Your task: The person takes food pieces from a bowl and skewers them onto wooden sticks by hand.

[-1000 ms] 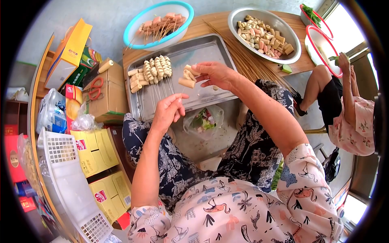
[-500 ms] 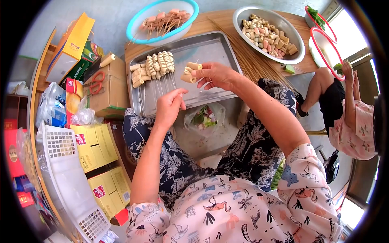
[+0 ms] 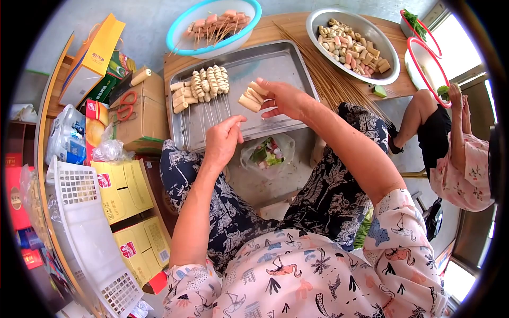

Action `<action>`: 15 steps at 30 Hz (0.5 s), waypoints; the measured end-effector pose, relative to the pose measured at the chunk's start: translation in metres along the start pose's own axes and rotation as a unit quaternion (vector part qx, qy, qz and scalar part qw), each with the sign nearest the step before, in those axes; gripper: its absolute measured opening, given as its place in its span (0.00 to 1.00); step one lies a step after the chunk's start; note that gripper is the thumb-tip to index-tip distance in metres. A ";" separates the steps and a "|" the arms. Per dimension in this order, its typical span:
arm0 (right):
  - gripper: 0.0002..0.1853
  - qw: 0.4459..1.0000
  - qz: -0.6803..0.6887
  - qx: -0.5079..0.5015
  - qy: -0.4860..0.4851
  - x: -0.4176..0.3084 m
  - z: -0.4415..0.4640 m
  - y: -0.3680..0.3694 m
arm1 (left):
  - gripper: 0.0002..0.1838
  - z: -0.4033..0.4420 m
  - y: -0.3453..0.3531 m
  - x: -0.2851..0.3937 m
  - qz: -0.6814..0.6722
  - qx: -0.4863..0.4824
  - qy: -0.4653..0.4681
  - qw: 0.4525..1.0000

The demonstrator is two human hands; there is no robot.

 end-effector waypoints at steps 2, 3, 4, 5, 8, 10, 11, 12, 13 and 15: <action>0.20 0.999 0.049 -0.008 0.011 0.005 0.008 -0.007 | 0.13 0.000 0.001 0.000 0.004 -0.004 0.004 1.000; 0.20 0.999 0.049 -0.007 0.010 0.003 0.005 -0.006 | 0.13 -0.001 0.001 0.001 0.002 -0.010 -0.001 1.000; 0.18 0.999 0.024 -0.015 0.015 0.002 0.003 -0.003 | 0.13 -0.001 0.001 0.001 0.001 -0.015 -0.005 1.000; 0.16 1.000 -0.001 -0.022 0.020 0.001 0.000 -0.001 | 0.13 -0.001 0.001 0.002 0.001 -0.015 -0.005 1.000; 0.16 0.999 -0.020 -0.040 0.026 0.002 -0.001 0.003 | 0.13 -0.001 0.000 0.004 0.009 -0.020 -0.003 1.000; 0.17 0.999 -0.022 -0.037 0.029 0.004 0.001 0.002 | 0.13 -0.001 0.001 0.004 0.004 -0.021 -0.004 1.000; 0.17 0.999 -0.024 -0.034 0.031 0.005 0.001 0.002 | 0.13 -0.001 0.001 0.004 0.004 -0.021 -0.004 1.000; 0.17 0.999 -0.024 -0.034 0.031 0.006 0.002 0.002 | 0.13 -0.001 0.001 0.004 0.005 -0.022 -0.003 1.000; 0.16 0.999 -0.017 -0.037 0.034 0.006 0.002 0.003 | 0.13 -0.001 0.001 0.003 0.005 -0.024 -0.001 1.000; 0.15 0.999 -0.010 -0.039 0.036 0.010 0.004 0.003 | 0.13 -0.001 0.002 0.002 0.002 -0.024 0.003 1.000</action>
Point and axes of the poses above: each hand's wrist, its own z-axis towards the middle knuckle, its own y-axis out of the palm, x = y × z, the point moved 3 cm from there along z, towards the middle knuckle, and after that the axes turned 2 degrees about y, right-handed, at the moved point
